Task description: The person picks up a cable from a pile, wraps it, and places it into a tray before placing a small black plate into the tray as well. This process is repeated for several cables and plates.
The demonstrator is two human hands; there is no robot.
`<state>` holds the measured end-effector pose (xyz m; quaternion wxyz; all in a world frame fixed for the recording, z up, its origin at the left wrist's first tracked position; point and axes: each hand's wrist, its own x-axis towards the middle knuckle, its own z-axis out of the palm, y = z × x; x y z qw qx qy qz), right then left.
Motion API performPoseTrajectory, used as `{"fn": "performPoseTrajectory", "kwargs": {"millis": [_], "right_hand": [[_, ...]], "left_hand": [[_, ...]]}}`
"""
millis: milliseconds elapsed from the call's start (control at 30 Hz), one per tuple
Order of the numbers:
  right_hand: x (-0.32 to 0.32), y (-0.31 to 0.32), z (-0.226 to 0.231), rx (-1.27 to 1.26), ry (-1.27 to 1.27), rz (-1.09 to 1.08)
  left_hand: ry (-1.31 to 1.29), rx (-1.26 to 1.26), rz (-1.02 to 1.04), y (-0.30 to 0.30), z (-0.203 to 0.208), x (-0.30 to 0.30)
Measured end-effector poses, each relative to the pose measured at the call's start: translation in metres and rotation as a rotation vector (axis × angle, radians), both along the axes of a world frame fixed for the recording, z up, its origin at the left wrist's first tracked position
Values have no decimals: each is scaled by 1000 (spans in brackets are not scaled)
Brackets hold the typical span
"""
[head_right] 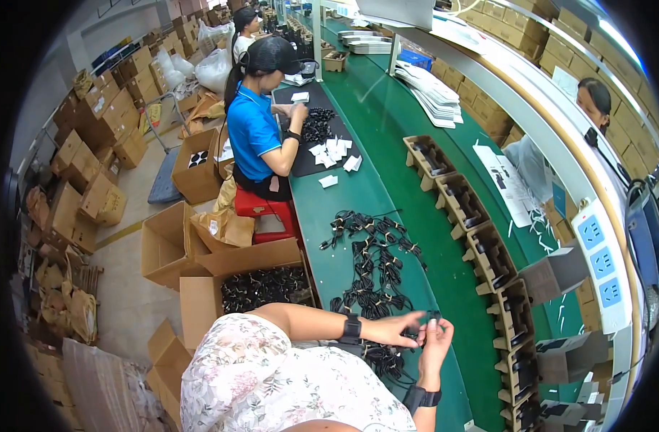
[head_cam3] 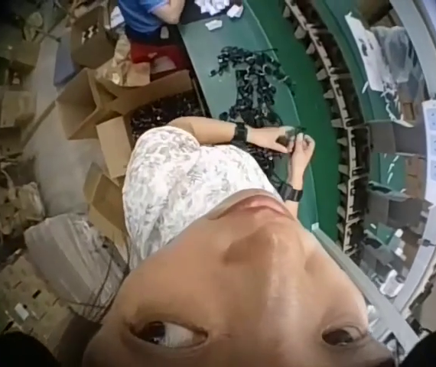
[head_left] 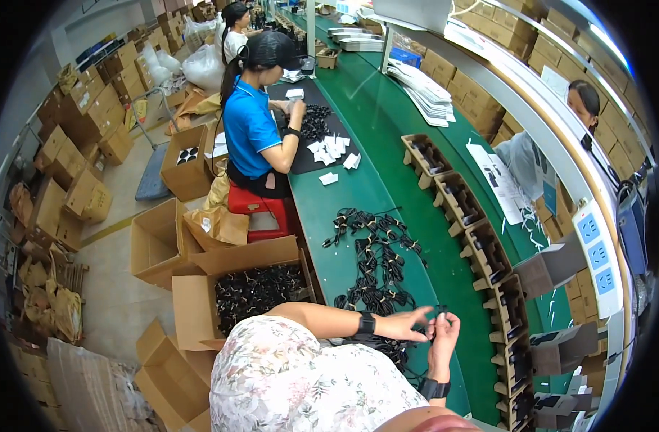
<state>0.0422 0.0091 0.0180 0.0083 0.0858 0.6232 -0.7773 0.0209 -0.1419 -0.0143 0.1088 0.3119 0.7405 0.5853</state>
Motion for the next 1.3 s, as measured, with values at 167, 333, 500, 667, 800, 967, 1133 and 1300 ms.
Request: {"fn": "performPoseTrajectory", "kwargs": {"millis": [167, 333, 500, 667, 800, 967, 1133, 1300], "right_hand": [[5, 0, 40, -325, 66, -243], [23, 21, 53, -332, 121, -130], [38, 13, 37, 221, 80, -23], [45, 4, 38, 251, 47, -50], [45, -12, 52, -58, 141, -100], [42, 6, 40, -154, 163, -176], [46, 9, 15, 908, 252, -115], [54, -6, 24, 1268, 441, 69]], "left_hand": [[-740, 3, -695, 6, 5, -11], [-864, 147, -473, -15, 6, -9], [-211, 55, 250, -5, 22, -7], [531, 109, 421, -9, 65, -14], [-440, -13, -490, -2, 44, -18], [-864, 283, -476, 11, 1, -4], [-1252, 462, -340, 22, 21, 17], [-1109, 179, -596, 28, -16, 11]]}}
